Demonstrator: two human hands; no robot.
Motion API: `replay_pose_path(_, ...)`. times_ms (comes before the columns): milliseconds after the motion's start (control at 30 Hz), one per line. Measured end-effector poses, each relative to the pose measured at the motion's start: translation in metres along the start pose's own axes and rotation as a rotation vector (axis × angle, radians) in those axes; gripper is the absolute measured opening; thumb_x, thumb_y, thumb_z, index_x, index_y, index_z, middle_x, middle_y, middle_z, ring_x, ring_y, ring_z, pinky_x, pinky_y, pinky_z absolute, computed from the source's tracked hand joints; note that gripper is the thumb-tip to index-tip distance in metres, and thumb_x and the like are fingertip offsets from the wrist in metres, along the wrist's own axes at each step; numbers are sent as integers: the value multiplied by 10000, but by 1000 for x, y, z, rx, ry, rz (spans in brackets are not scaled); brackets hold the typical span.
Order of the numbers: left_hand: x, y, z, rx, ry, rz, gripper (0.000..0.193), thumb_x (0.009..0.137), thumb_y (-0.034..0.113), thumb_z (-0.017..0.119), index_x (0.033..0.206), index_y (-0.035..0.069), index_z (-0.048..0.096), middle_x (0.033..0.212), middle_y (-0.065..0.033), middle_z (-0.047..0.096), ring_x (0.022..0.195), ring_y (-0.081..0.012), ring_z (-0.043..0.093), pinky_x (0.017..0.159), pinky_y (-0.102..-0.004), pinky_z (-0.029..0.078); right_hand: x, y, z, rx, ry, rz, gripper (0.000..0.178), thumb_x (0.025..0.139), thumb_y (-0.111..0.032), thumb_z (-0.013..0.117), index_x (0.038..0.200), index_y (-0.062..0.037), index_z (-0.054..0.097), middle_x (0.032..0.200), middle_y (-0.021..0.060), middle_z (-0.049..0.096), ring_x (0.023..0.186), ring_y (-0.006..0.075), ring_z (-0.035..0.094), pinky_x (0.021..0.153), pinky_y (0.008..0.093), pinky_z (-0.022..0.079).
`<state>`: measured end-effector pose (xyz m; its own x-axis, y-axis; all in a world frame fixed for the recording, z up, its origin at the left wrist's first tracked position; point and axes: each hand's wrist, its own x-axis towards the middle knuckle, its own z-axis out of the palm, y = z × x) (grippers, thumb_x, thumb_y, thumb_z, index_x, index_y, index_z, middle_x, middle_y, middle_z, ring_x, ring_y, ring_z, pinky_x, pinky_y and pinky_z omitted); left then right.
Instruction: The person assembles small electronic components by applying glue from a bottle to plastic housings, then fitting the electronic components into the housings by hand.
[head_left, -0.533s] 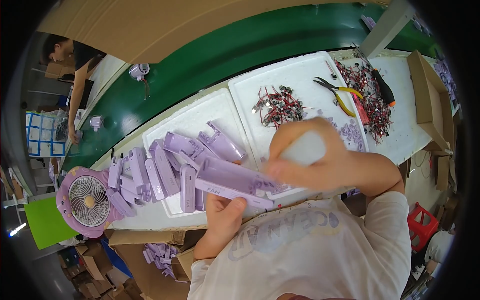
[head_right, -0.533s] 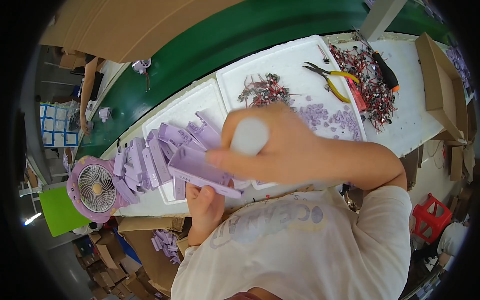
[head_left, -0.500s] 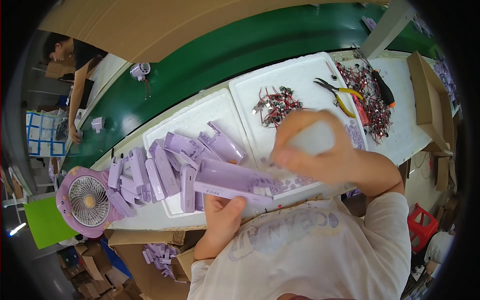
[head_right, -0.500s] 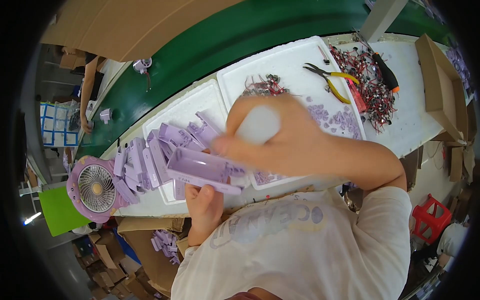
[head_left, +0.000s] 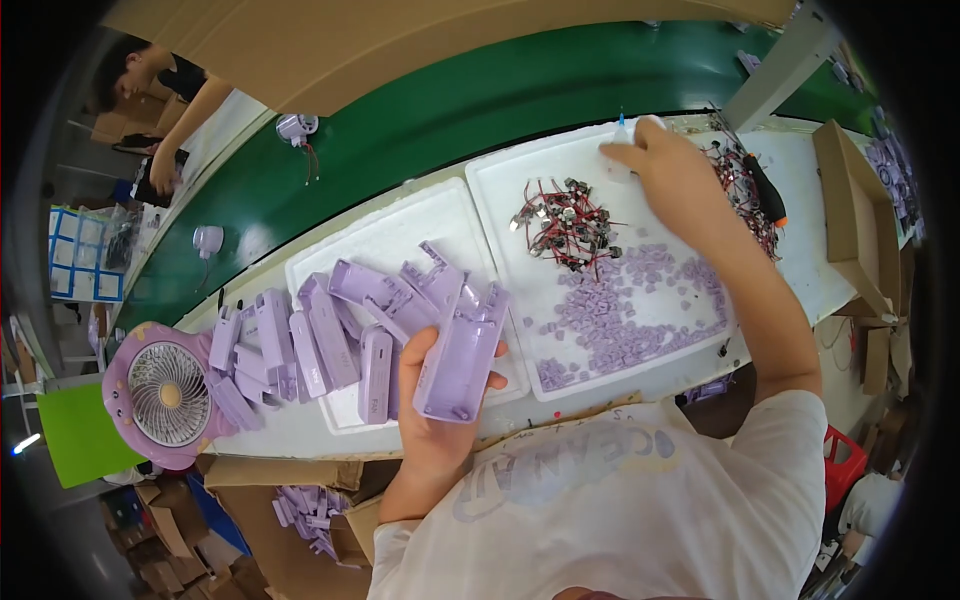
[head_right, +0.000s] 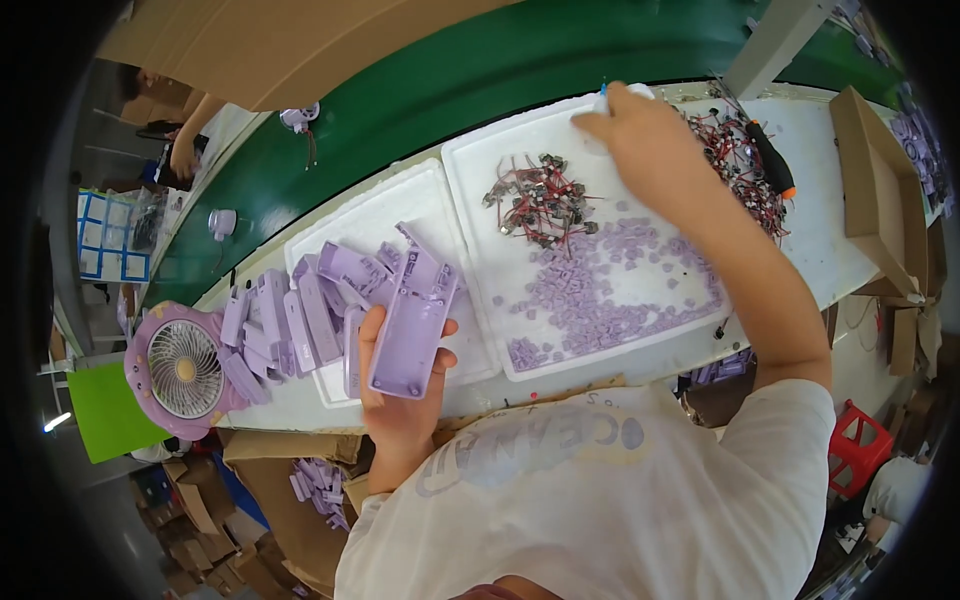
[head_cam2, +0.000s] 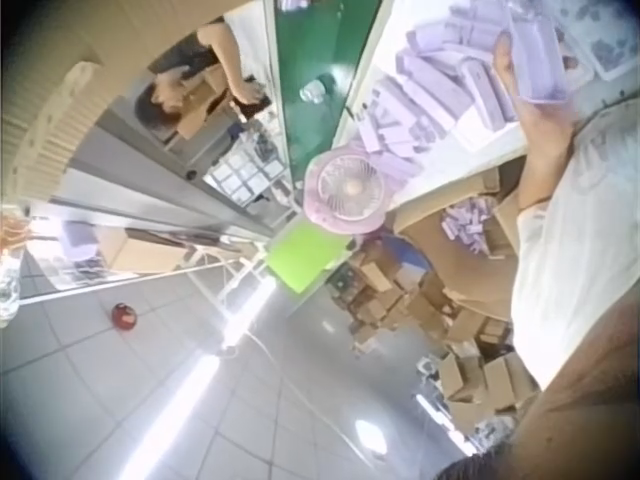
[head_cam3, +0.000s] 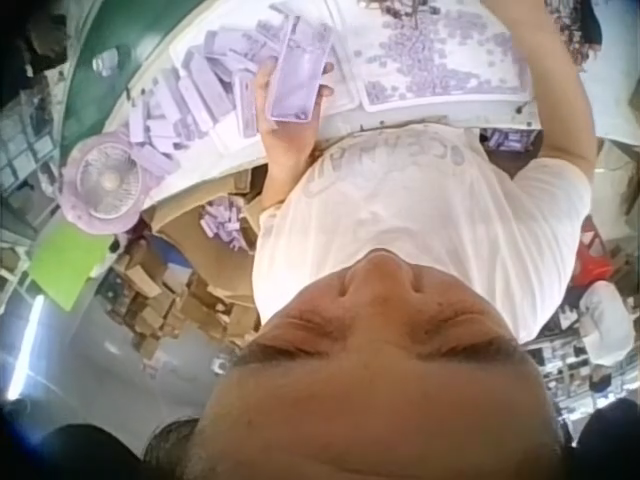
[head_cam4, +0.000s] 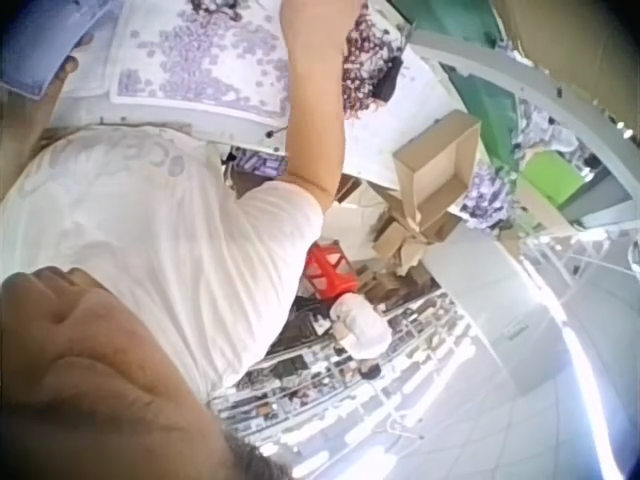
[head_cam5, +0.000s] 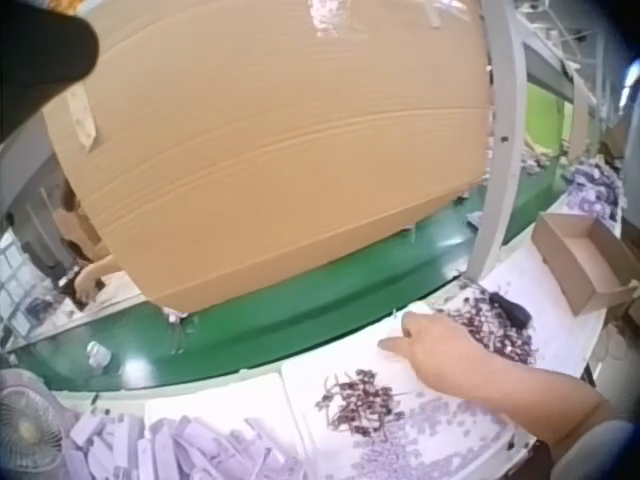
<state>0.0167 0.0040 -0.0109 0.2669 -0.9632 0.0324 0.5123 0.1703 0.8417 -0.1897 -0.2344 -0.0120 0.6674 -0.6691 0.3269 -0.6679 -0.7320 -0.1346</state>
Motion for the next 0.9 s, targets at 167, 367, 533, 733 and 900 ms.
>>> replay_pose_path(167,3,-2,-8,-143,75,-87,386,875,306,559,1167,129,379,1281,-141,403,1107,-361,486,788,-394,493,-24,-84,12,430,-181,-417,108,712,-158,655,740,-67,605,722,44,518,714,233,541,660,348,422)
replay_pose_path(367,-1,4,4,-46,61,-156,637,809,236,645,1318,71,299,1261,-144,440,1098,-292,508,866,-398,463,-25,-103,29,420,-256,-422,139,723,-165,643,688,-47,578,726,69,524,720,253,547,659,365,424)
replay_pose_path(533,-3,4,4,-104,71,-296,805,731,242,710,1334,-42,258,1315,-174,384,1095,-244,501,910,-361,444,-29,-107,25,369,-385,-341,89,744,-121,602,734,-36,574,735,98,529,729,276,549,660,385,434)
replay_pose_path(733,-4,1,2,-94,61,-276,722,738,201,695,1286,-84,321,1335,-188,370,1148,-243,472,950,-354,413,-27,-110,20,457,-355,-271,63,744,-74,584,779,-26,564,765,102,552,733,268,560,656,380,445)
replay_pose_path(900,-3,0,6,-109,61,-293,687,753,150,671,1291,-86,316,1346,-193,364,1218,-261,418,979,-366,388,-23,-108,-13,1029,-297,-52,89,738,-16,614,824,-30,594,788,90,582,680,247,575,596,339,464)
